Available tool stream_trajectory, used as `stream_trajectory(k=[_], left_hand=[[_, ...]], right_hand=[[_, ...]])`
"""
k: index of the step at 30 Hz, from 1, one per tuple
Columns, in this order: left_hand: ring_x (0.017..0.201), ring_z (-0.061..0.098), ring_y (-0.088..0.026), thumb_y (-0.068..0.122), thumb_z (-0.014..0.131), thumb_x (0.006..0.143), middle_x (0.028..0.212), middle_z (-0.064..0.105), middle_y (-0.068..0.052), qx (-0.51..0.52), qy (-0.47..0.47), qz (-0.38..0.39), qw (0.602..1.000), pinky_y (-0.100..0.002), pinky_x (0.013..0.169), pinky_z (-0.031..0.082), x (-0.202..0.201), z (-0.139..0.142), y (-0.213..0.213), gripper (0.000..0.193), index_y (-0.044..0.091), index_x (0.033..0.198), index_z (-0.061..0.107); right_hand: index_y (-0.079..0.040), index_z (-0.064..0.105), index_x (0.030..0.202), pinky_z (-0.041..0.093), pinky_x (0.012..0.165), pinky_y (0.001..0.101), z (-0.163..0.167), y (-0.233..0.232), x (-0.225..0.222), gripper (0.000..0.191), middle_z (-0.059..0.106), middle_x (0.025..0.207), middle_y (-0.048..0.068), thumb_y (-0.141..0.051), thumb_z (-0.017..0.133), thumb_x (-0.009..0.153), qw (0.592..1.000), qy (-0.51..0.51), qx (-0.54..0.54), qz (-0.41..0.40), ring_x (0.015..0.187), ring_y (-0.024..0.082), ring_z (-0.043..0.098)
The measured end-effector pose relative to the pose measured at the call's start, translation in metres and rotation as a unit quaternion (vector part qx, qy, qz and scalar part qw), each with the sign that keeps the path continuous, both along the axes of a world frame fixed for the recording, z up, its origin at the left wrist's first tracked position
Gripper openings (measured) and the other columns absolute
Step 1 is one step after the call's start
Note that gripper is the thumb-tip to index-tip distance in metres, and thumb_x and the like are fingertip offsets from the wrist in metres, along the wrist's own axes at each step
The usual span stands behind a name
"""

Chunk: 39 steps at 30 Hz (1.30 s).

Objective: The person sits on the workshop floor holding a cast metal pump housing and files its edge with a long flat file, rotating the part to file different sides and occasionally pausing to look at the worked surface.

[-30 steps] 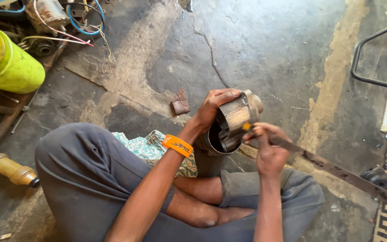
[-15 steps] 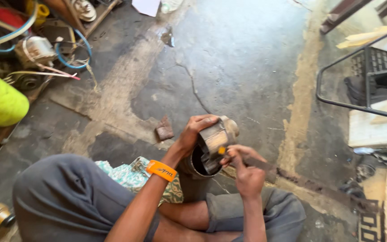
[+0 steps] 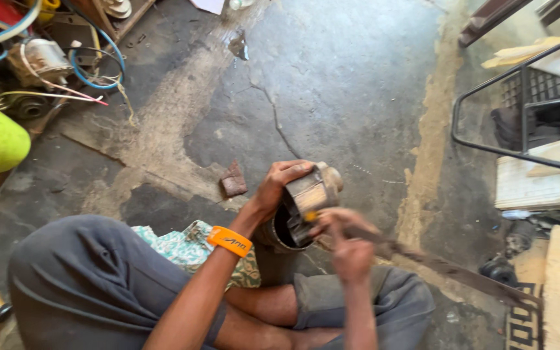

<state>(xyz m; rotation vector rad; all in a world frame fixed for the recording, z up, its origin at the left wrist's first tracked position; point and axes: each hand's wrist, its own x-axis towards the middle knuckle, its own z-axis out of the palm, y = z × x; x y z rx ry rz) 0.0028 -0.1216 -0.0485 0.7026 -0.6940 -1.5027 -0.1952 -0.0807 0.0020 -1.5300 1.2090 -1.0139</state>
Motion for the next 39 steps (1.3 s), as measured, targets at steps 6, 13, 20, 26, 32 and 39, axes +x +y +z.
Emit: stream_trajectory(k=[6,13,20,26,32,39], left_hand=[[0.08,0.066,-0.013,0.03,0.064,0.096,0.093,0.072,-0.007,0.004,0.003,-0.003,1.0,-0.028,0.073,0.054,0.0,-0.001,0.0,0.039,-0.006,0.109,0.073],[0.08,0.064,-0.013,0.032,0.064,0.096,0.093,0.071,-0.008,-0.016,-0.02,-0.003,1.0,-0.027,0.073,0.053,0.002,0.004,0.002,0.042,-0.006,0.11,0.073],[0.084,0.065,-0.012,0.031,0.063,0.096,0.095,0.072,-0.006,-0.008,-0.004,-0.014,1.0,-0.027,0.076,0.054,0.001,0.006,0.003,0.04,-0.005,0.11,0.073],[0.085,0.065,-0.011,0.029,0.064,0.098,0.095,0.072,-0.005,-0.017,-0.005,-0.002,1.0,-0.026,0.076,0.053,0.0,0.0,0.0,0.038,-0.006,0.108,0.073],[0.085,0.065,-0.011,0.029,0.064,0.097,0.096,0.072,-0.005,-0.011,0.005,-0.009,1.0,-0.026,0.076,0.053,0.001,-0.003,-0.002,0.037,-0.005,0.108,0.073],[0.083,0.065,-0.012,0.03,0.064,0.097,0.095,0.072,-0.005,0.005,0.013,-0.011,1.0,-0.027,0.074,0.054,0.002,-0.001,-0.002,0.037,-0.004,0.107,0.073]], right_hand=[[0.002,0.069,0.109,0.061,0.064,0.0282,-0.004,-0.006,0.002,0.014,0.075,0.087,0.013,-0.007,0.067,0.099,0.995,-0.081,-0.056,0.031,0.072,0.016,0.073],[0.001,0.07,0.11,0.065,0.06,0.0295,0.007,-0.005,0.007,0.014,0.076,0.087,0.013,-0.006,0.064,0.099,0.997,-0.049,-0.04,0.04,0.07,0.016,0.075],[0.007,0.069,0.108,0.06,0.063,0.0299,0.015,0.0,0.011,0.012,0.073,0.085,0.014,-0.001,0.068,0.098,0.997,-0.076,-0.029,-0.006,0.07,0.018,0.071],[0.006,0.068,0.111,0.063,0.068,0.0305,0.005,-0.001,0.008,0.014,0.074,0.089,0.014,-0.002,0.066,0.099,0.994,-0.102,-0.026,0.036,0.075,0.018,0.073],[0.007,0.069,0.109,0.062,0.073,0.0305,-0.008,-0.008,0.002,0.013,0.073,0.09,0.013,-0.001,0.069,0.098,0.989,-0.12,-0.044,0.079,0.078,0.019,0.074],[0.008,0.071,0.108,0.062,0.073,0.0312,-0.018,-0.003,0.002,0.013,0.073,0.09,0.014,0.0,0.07,0.097,0.985,-0.127,-0.027,0.111,0.079,0.019,0.073]])
